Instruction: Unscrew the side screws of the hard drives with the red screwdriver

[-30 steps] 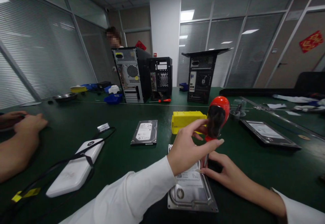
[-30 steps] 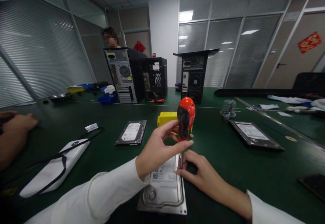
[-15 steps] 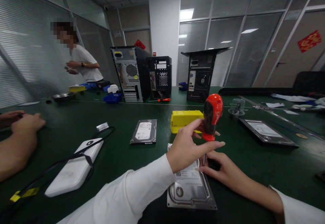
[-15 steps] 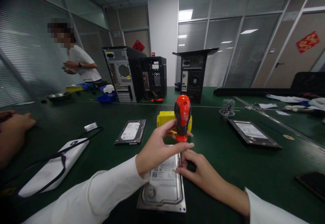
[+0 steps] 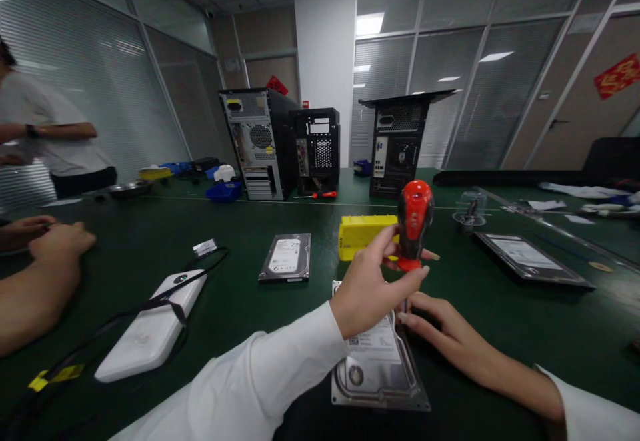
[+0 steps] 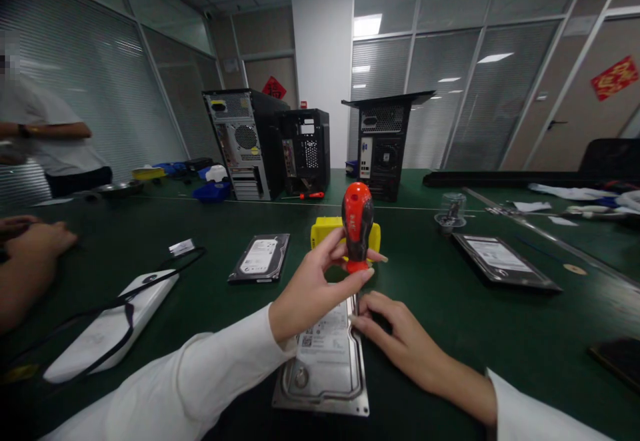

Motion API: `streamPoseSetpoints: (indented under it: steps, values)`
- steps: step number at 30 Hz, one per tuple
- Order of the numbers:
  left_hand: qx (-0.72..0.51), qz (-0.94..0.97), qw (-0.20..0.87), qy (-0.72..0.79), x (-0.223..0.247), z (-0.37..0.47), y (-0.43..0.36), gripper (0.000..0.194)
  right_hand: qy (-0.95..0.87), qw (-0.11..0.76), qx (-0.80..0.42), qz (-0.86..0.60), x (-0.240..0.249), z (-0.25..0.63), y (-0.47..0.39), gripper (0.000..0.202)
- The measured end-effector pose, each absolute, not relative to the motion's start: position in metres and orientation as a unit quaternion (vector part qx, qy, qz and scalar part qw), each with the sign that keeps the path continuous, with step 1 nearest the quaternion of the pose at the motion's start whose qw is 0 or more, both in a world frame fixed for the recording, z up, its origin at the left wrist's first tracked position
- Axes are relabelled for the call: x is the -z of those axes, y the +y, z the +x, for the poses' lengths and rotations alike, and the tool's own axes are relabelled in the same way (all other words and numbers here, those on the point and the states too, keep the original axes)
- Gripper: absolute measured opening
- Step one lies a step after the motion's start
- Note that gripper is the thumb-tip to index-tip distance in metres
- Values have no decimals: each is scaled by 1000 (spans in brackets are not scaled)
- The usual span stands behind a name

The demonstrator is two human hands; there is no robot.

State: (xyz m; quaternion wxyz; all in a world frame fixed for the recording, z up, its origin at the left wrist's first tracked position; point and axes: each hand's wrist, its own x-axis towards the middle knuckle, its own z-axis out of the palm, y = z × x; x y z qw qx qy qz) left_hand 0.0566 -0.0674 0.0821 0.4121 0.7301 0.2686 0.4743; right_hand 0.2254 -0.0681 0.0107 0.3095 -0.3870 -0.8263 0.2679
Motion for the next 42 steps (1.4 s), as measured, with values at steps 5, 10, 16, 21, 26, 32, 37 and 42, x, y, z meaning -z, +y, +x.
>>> streamPoseSetpoints:
  steps: [5,10,16,21,26,32,37,42]
  values:
    - [-460,736,419,268,-83,56,-68,33,-813,336,-276,-386,-16,226,-71,40]
    - [-461,739,425,247,-81,56,-69,34,-833,337,-245,-365,-11,227,-70,31]
    - [-457,755,378,280,-80,56,-67,40,-836,331,-237,-368,-4,230,-69,27]
    - [-461,758,367,280,-78,56,-65,37,-831,333,-238,-377,-4,229,-67,27]
    - [-466,741,396,278,-78,57,-65,50,-832,332,-237,-377,-7,228,-68,29]
    - [-459,745,410,259,-79,58,-68,42,-830,340,-235,-374,-6,228,-68,30]
    - [-467,730,431,254,-80,57,-68,44,-828,328,-232,-392,-5,228,-67,30]
    - [-481,710,451,247,-77,57,-67,54,-829,314,-257,-386,-5,228,-66,27]
